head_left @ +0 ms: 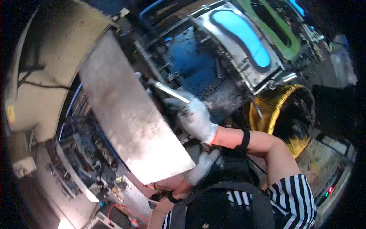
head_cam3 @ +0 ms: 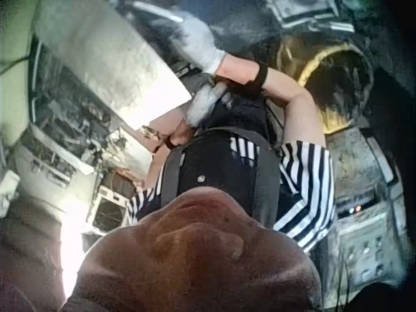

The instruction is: Operating a shoe-sole molding machine, inserting and removing components from the mold plates.

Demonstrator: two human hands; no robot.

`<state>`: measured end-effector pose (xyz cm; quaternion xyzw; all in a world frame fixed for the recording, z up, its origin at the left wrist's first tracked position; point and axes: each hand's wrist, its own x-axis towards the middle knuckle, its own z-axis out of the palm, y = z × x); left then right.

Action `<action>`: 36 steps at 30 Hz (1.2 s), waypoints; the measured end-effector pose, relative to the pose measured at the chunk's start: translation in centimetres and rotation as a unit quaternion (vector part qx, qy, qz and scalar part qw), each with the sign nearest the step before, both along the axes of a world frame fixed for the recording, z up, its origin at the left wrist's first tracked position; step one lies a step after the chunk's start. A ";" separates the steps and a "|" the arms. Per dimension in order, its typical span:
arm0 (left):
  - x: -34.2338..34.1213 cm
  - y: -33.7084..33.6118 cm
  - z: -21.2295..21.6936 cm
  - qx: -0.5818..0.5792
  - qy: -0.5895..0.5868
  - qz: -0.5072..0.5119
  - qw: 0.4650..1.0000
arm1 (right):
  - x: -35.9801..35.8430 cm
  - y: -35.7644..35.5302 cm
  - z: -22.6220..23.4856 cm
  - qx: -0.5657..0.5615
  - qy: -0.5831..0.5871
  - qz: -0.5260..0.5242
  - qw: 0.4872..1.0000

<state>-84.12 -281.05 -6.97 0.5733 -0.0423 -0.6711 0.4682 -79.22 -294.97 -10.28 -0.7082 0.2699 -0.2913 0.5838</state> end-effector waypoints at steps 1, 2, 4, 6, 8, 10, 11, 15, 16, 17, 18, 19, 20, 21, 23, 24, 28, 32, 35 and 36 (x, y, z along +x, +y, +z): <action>0.1 0.0 -0.2 -0.023 0.072 0.036 0.996 | -0.3 -0.1 -0.4 -0.088 0.026 -0.005 0.996; 0.1 -0.2 -0.1 -0.045 0.162 0.063 0.984 | -0.3 -0.5 -0.6 -0.123 0.020 -0.005 0.992; 0.0 -0.6 0.2 0.031 0.095 0.051 0.994 | -0.7 -1.6 -0.4 -0.147 0.033 0.057 0.987; -0.2 -1.1 0.8 0.029 0.030 0.039 0.998 | -0.9 -2.5 0.8 -0.143 0.047 0.073 0.986; -0.7 -1.4 1.1 0.022 0.034 0.077 0.996 | -1.4 -3.5 2.2 -0.144 0.065 0.120 0.980; -1.4 -1.3 0.9 -0.018 0.019 0.138 0.990 | -3.0 -4.5 3.4 -0.112 0.071 0.126 0.983; -2.0 -0.9 0.8 -0.017 0.018 0.169 0.985 | -4.3 -4.2 4.0 -0.131 0.084 0.109 0.982; -4.8 0.0 0.2 -0.051 -0.109 -0.116 0.986 | -14.5 -5.4 4.4 -0.126 0.067 0.135 0.981; -5.7 -0.2 0.1 -0.086 -0.207 -0.268 0.937 | -18.2 -6.3 4.0 -0.082 0.077 0.158 0.981; -6.8 -0.8 0.2 0.059 -0.210 -0.366 0.905 | -22.0 -6.9 3.7 -0.048 0.132 0.155 0.978; -7.7 -1.7 0.2 0.132 -0.189 -0.425 0.875 | -25.8 -7.8 3.1 -0.064 0.151 0.135 0.977; -9.0 -3.1 0.1 0.087 -0.076 -0.272 0.955 | -29.4 -9.0 2.2 0.053 0.186 0.090 0.977; -9.9 -4.6 0.1 0.056 0.060 -0.117 0.990 | -32.3 -9.9 1.0 0.096 0.201 0.030 0.974; -11.1 -6.8 -0.4 0.026 0.076 -0.015 0.997 | -33.7 -10.2 -0.4 0.203 0.203 -0.077 0.955; -12.8 -11.2 -1.8 0.032 0.029 0.117 0.992 | -36.3 -11.4 -3.2 0.284 0.212 -0.178 0.918; -13.4 -13.1 -2.8 0.077 0.054 0.206 0.974 | -36.4 -12.1 -4.7 0.125 0.309 -0.090 0.939; -14.9 -18.2 -7.7 -0.057 0.218 0.222 0.949 | -30.8 -13.1 -8.7 0.534 0.222 -0.150 0.802; -15.3 -19.2 -10.8 -0.044 0.265 0.285 0.920 | -27.0 -13.7 -9.6 0.649 0.183 0.038 0.738; -15.5 -19.0 -11.3 -0.071 0.325 0.334 0.882 | -26.0 -13.8 -9.6 0.541 0.155 0.135 0.816; -15.6 -19.1 -11.3 -0.063 0.322 0.342 0.880 | -25.9 -13.6 -9.6 0.617 0.145 0.107 0.766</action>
